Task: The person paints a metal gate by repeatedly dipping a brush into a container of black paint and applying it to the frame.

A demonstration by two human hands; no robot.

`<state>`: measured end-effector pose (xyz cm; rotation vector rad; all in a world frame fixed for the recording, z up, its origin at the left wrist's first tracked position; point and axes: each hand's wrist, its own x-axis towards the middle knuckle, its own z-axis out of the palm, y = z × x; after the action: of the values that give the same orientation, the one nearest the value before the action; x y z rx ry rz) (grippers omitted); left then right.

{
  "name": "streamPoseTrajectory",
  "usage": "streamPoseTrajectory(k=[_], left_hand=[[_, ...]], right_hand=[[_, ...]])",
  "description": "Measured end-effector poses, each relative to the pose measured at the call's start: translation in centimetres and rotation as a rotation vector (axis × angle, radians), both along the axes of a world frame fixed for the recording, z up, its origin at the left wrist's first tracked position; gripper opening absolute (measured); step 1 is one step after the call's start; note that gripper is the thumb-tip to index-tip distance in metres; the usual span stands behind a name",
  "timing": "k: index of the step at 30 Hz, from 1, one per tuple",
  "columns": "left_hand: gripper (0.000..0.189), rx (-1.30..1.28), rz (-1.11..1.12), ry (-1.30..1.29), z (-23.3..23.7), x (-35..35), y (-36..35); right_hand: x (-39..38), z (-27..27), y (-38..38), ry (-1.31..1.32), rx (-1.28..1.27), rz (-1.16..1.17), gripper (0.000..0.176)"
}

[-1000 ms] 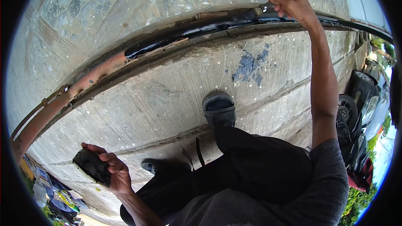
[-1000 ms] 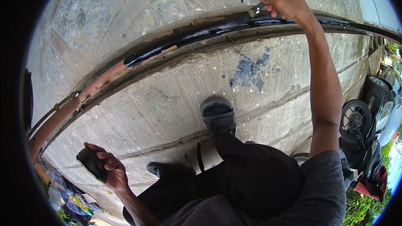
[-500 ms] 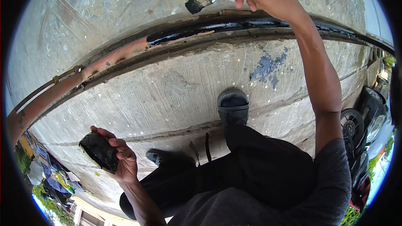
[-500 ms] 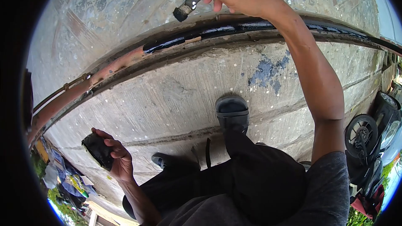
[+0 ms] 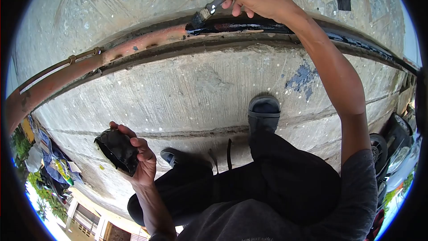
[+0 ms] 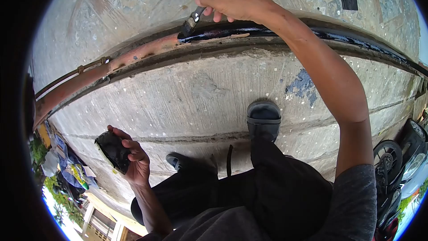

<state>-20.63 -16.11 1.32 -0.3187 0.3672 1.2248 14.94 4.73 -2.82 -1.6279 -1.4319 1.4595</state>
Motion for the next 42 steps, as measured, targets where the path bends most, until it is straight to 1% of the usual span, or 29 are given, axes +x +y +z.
streamPoseTrajectory(k=[2, 5, 9, 10, 13, 14, 17, 18, 21, 22, 25, 26, 29, 30, 33, 36, 38, 41, 42], left_hand=[[0.045, 0.002, -0.001, 0.000, 0.2, 0.2, -0.1], [0.046, -0.011, -0.003, 0.003, 0.2, -0.3, -0.5], [0.046, -0.011, 0.010, 0.006, -0.4, -0.7, -0.9], [0.046, -0.011, 0.010, -0.001, -0.2, -0.5, -0.9], [0.046, 0.027, 0.000, -0.008, 0.0, -0.7, -0.8], [0.046, 0.043, -0.006, -0.007, 0.1, -0.9, -0.9], [0.047, 0.025, 0.013, 0.009, 0.1, -1.0, -1.1], [0.048, 0.028, 0.010, 0.006, 0.0, -1.0, -1.1], [0.048, 0.042, 0.000, 0.003, 0.1, -1.2, -1.3], [0.048, 0.053, 0.001, 0.003, 0.2, -1.2, -1.3], [0.048, 0.057, 0.012, -0.003, 0.4, -1.4, -1.6], [0.048, 0.054, 0.009, -0.007, 0.4, -1.5, -1.7], [0.048, 0.031, 0.007, -0.001, 0.5, -1.5, -1.9], [0.048, 0.035, 0.005, -0.007, 0.5, -1.4, -2.0], [0.048, 0.049, 0.020, -0.018, 0.6, -1.3, -2.6], [0.048, 0.056, 0.029, -0.019, 0.6, -1.7, -3.1], [0.048, 0.067, 0.025, -0.037, 0.5, -1.8, -3.4], [0.048, 0.087, 0.009, -0.038, 0.7, -1.4, -3.4], [0.048, 0.091, 0.007, -0.028, 0.9, -1.4, -3.5]], right_hand=[[0.0, -0.1, 0.5, -0.077, -0.053, -0.047, 0.016], [1.0, 0.8, 1.0, -0.277, 0.042, -0.099, 0.016], [-1.5, -0.2, 0.6, 0.081, -0.014, -0.108, 0.017], [-1.4, -0.3, 0.2, 0.050, -0.018, -0.036, 0.016], [0.7, -0.4, 0.0, -0.178, 0.026, -0.059, 0.015], [0.3, 3.0, -0.5, -0.379, 0.018, -0.038, 0.014], [0.5, 2.5, -1.6, -0.108, 0.171, -0.004, 0.014], [0.4, 0.6, -1.7, -0.024, 0.307, 0.154, 0.013], [1.7, -0.3, -2.1, -0.226, 0.209, 0.330, 0.015], [2.8, 0.1, -2.2, -0.320, 0.177, 0.287, 0.015], [6.0, 2.0, -2.0, -0.364, 0.207, 0.350, 0.015], [6.0, 2.8, -2.3, -0.320, 0.179, 0.292, 0.015], [5.4, 2.5, -3.1, -0.184, 0.171, 0.256, 0.015], [5.7, 2.0, -3.6, -0.390, 0.165, 0.258, 0.016], [6.7, 3.5, -5.8, -0.344, 0.279, 0.077, 0.016], [6.6, 5.0, -8.9, -0.107, 0.344, -0.041, 0.016], [6.0, 4.7, -10.1, -0.005, 0.364, -0.110, 0.016], [5.7, 3.6, -11.1, -0.089, 0.198, -0.172, 0.019], [6.5, 3.4, -11.3, -0.099, 0.196, -0.230, 0.019]])
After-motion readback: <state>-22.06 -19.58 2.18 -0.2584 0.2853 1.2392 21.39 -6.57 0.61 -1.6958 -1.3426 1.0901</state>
